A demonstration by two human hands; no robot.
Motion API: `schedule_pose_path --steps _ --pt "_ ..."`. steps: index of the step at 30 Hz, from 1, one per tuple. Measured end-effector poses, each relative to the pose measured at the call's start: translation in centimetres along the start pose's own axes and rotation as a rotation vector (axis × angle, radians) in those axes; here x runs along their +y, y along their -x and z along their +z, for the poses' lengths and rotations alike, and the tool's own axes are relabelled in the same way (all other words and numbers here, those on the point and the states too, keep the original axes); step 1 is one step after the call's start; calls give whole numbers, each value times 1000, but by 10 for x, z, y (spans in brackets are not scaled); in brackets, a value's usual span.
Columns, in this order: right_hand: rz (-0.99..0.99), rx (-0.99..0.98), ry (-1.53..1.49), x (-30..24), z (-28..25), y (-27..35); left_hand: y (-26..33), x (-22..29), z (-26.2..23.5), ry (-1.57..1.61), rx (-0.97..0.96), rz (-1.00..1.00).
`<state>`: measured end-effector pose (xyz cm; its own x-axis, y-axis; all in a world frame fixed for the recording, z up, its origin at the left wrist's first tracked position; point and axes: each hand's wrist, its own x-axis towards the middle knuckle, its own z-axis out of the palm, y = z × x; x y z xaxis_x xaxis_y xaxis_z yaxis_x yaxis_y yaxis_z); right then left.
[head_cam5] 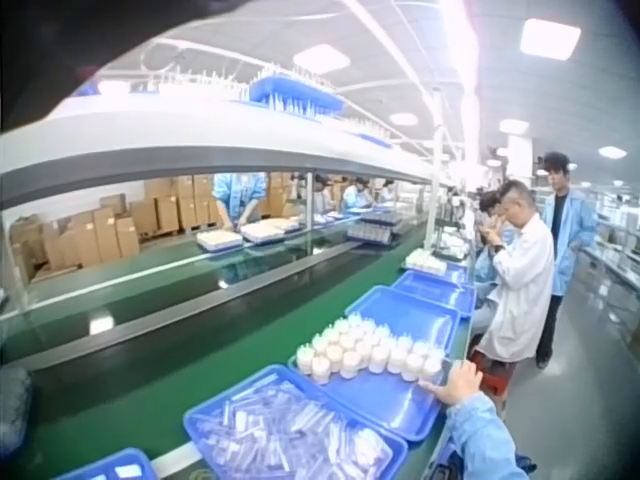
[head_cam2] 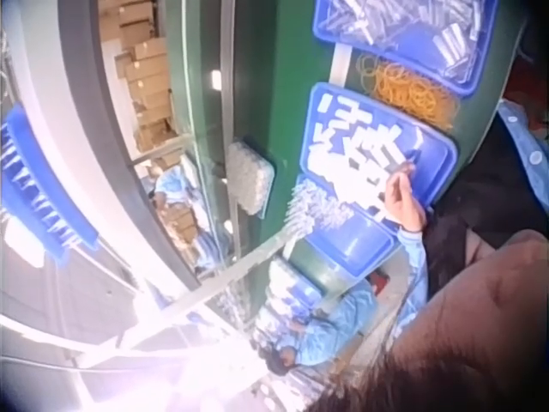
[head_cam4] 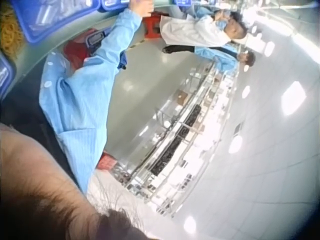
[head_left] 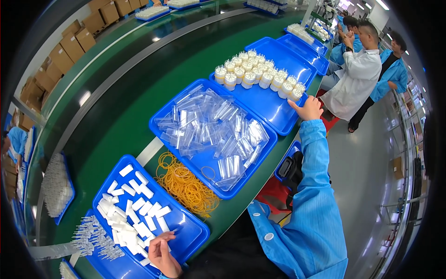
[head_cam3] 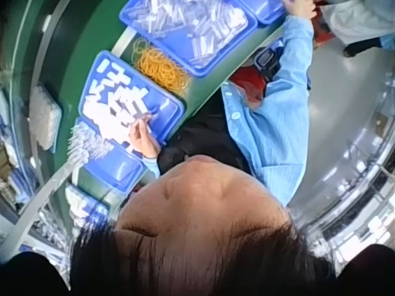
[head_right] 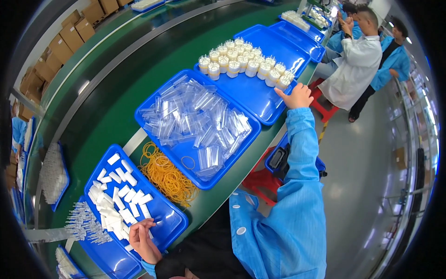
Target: The person attaches white components onto a pronged base, slides clear plastic sleeves over them, secures the bundle with a rubber band, and places it onto a tray before starting assembly on another base.
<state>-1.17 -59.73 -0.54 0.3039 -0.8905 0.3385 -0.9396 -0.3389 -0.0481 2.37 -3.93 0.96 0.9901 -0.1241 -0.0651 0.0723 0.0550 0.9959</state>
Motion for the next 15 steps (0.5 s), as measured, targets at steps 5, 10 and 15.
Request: schedule_pose_path --steps 5,10,15 --pt "-84 139 -112 -9 -11 3 0 2 0 -4 -16 1" --pt "-495 345 -502 -56 -28 5 0 3 2 -27 -6 -11" --pt "-464 312 -185 -78 -31 -6 0 -1 0 -15 -15 27"
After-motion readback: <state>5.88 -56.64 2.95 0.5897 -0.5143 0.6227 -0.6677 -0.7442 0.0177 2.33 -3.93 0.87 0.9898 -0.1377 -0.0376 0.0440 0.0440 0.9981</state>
